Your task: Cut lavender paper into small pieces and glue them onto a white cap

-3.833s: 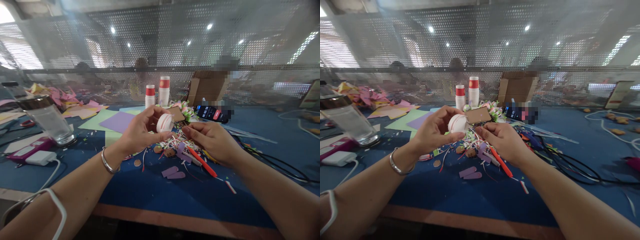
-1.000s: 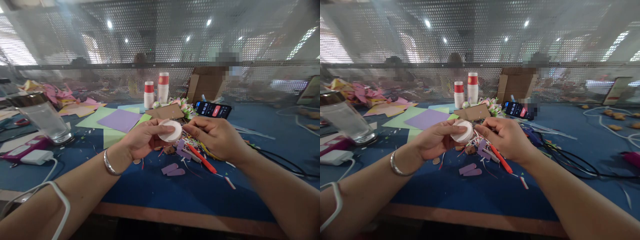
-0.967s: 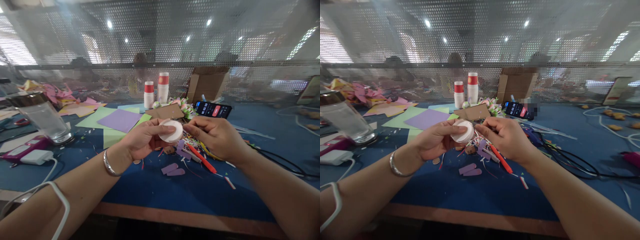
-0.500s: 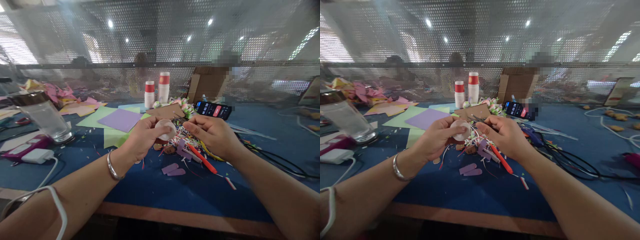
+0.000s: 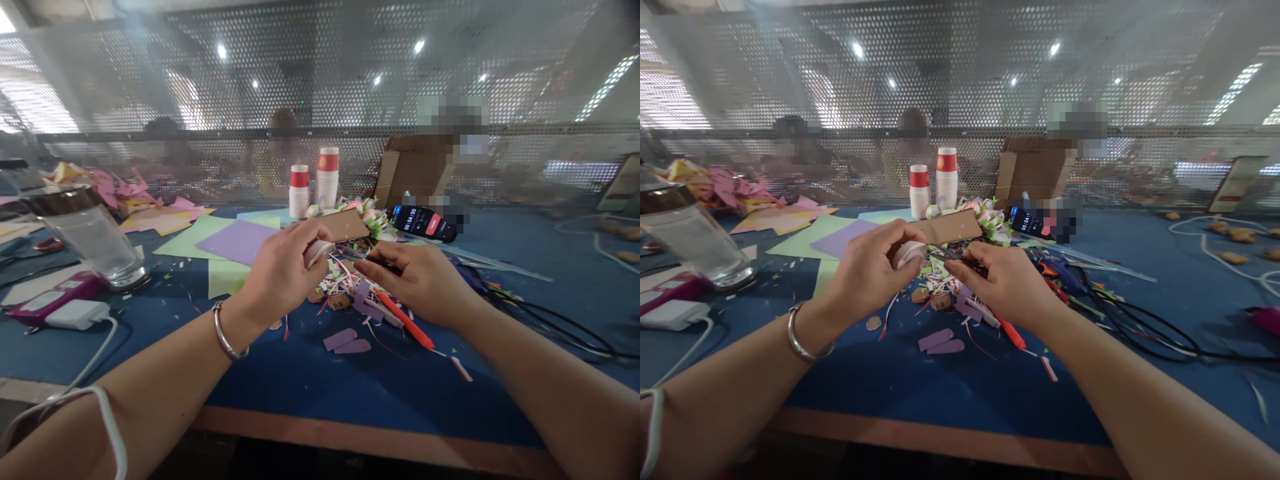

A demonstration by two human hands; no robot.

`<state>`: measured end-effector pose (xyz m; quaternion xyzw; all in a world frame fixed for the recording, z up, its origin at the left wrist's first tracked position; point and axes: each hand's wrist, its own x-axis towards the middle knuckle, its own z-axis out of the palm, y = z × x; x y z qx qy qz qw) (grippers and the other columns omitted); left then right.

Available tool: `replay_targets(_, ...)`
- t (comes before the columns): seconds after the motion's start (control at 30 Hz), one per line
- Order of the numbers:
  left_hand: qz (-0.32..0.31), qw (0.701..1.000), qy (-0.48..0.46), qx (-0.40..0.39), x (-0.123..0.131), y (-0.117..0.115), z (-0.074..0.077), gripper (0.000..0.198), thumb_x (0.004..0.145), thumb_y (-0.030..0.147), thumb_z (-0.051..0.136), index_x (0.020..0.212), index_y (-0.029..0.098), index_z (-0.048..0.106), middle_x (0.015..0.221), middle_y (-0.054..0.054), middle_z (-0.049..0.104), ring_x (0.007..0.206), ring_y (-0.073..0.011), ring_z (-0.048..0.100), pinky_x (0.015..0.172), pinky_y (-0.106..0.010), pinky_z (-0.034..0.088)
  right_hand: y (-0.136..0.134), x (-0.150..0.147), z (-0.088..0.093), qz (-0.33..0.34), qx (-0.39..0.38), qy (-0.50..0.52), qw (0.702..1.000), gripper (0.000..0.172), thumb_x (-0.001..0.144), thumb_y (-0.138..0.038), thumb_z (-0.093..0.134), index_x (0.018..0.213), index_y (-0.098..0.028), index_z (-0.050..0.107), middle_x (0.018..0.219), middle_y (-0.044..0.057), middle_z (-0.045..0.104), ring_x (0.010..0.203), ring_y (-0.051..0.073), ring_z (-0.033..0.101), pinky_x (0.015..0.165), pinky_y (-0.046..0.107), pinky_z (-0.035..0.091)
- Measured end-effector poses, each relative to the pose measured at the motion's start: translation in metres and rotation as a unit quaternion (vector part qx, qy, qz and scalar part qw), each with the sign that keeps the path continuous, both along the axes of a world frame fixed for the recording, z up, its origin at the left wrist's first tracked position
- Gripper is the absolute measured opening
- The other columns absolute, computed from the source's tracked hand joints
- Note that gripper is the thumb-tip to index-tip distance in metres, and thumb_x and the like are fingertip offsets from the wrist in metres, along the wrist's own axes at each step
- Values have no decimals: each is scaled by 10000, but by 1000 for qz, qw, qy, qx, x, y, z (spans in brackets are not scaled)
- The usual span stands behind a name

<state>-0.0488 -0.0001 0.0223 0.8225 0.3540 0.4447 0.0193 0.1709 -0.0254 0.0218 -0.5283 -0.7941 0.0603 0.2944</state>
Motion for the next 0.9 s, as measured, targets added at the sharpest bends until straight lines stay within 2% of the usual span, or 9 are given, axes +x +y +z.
replay_targets(0.33, -14, 999, 33, 32, 1, -2, -3, 158, 801, 120, 647, 943, 188, 644, 849, -14, 673, 747, -140, 575, 684, -273, 436, -1, -2, 0, 8, -6, -5, 1000, 452, 960, -552, 487, 699, -197, 584, 570, -21, 482, 530, 124, 426, 531, 286, 287)
replay_targets(0.73, -2, 999, 43, 24, 1, -4, -2, 176, 772, 104, 657, 930, 183, 647, 773, 8, 668, 698, -133, 579, 641, -270, 407, -2, -5, 0, 18, -1, -10, 1000, 480, 969, -545, 472, 632, -204, 491, 575, -23, 464, 536, 120, 423, 554, 293, 281)
replay_targets(0.9, -16, 998, 48, 25, 0, -3, -2, 163, 787, 98, 662, 925, 185, 666, 793, 4, 684, 732, -135, 600, 658, -269, 412, -2, -5, 0, 28, 3, -24, 999, 458, 976, -520, 467, 650, -202, 525, 599, -13, 506, 551, 126, 456, 560, 293, 290)
